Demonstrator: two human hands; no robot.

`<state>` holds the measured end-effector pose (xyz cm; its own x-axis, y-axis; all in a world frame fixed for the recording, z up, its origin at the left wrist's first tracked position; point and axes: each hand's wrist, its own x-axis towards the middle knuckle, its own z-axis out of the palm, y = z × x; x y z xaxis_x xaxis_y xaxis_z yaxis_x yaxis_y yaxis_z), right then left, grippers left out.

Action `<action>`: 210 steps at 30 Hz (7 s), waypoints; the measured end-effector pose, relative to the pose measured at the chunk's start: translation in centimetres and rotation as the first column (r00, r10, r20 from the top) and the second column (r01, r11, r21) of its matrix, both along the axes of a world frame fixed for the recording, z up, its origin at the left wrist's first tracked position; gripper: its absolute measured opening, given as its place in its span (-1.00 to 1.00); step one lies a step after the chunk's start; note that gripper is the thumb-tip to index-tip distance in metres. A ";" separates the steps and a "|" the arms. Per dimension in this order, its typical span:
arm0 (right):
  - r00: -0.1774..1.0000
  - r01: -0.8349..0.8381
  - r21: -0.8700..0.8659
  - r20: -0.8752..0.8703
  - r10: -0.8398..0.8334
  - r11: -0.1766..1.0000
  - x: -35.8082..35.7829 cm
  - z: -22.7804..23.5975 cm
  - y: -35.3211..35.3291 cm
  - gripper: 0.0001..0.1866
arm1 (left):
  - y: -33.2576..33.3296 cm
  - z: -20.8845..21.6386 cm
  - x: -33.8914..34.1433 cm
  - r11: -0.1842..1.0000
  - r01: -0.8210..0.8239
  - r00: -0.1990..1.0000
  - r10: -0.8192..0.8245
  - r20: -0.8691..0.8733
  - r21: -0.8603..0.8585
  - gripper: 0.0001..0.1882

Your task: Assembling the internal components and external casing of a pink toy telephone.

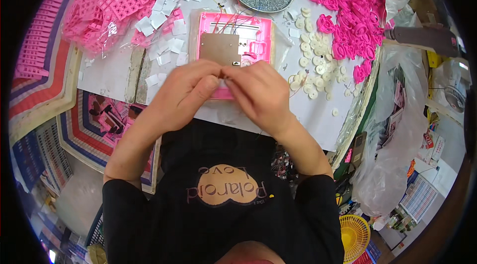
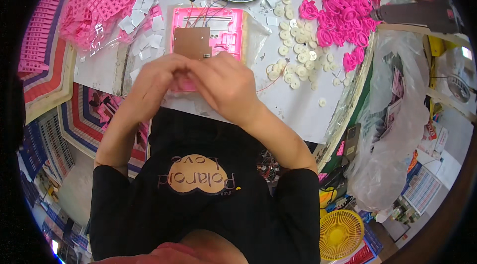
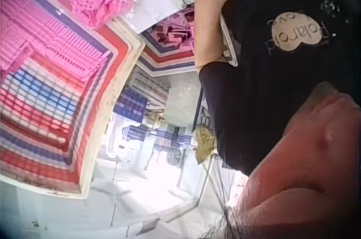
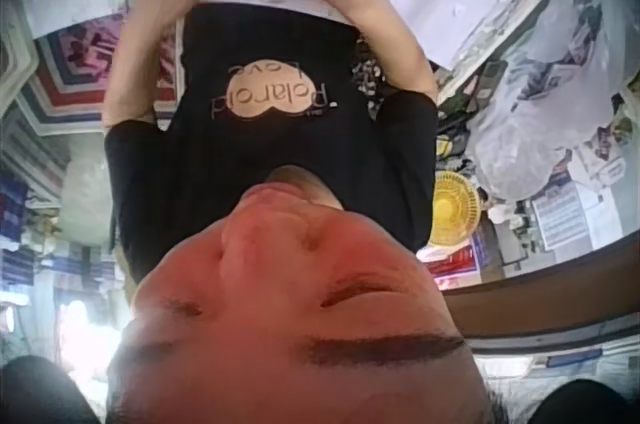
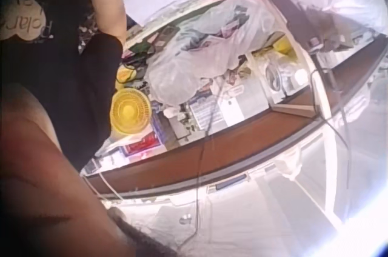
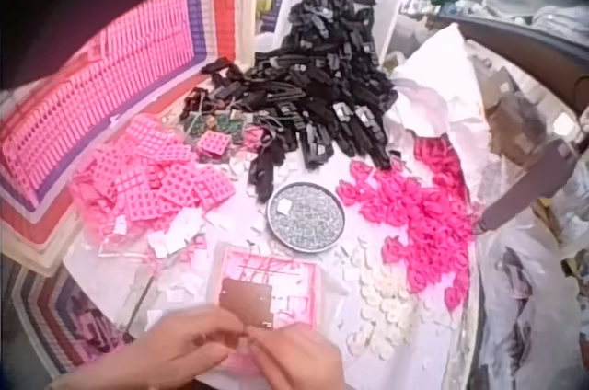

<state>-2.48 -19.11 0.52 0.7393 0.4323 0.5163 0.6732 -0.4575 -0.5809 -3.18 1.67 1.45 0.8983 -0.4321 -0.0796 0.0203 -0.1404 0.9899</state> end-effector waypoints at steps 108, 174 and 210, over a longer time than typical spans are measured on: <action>0.979 -0.201 -0.353 -0.047 0.197 0.914 4.9 -0.2 1.5 -0.66 | -1.4 -1.4 9.6 0.869 -0.239 0.914 0.050 0.402 0.434 -0.78; 0.979 0.139 -0.295 -0.103 -0.176 0.945 2.0 -0.3 -1.6 -0.84 | -7.1 1.5 11.2 0.285 0.187 0.635 -0.765 0.105 0.940 -0.84; 0.998 -0.043 -0.367 0.035 0.060 0.929 5.0 -0.8 -2.1 -0.76 | -3.5 -0.9 12.2 0.478 0.109 0.648 -0.699 0.302 0.872 -0.88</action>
<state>2.48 -21.26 -0.28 0.6909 0.6343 0.3469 0.7228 -0.5966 -0.3487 8.99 -1.87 0.59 0.5949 -0.7923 -0.1357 -0.7486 -0.6076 0.2653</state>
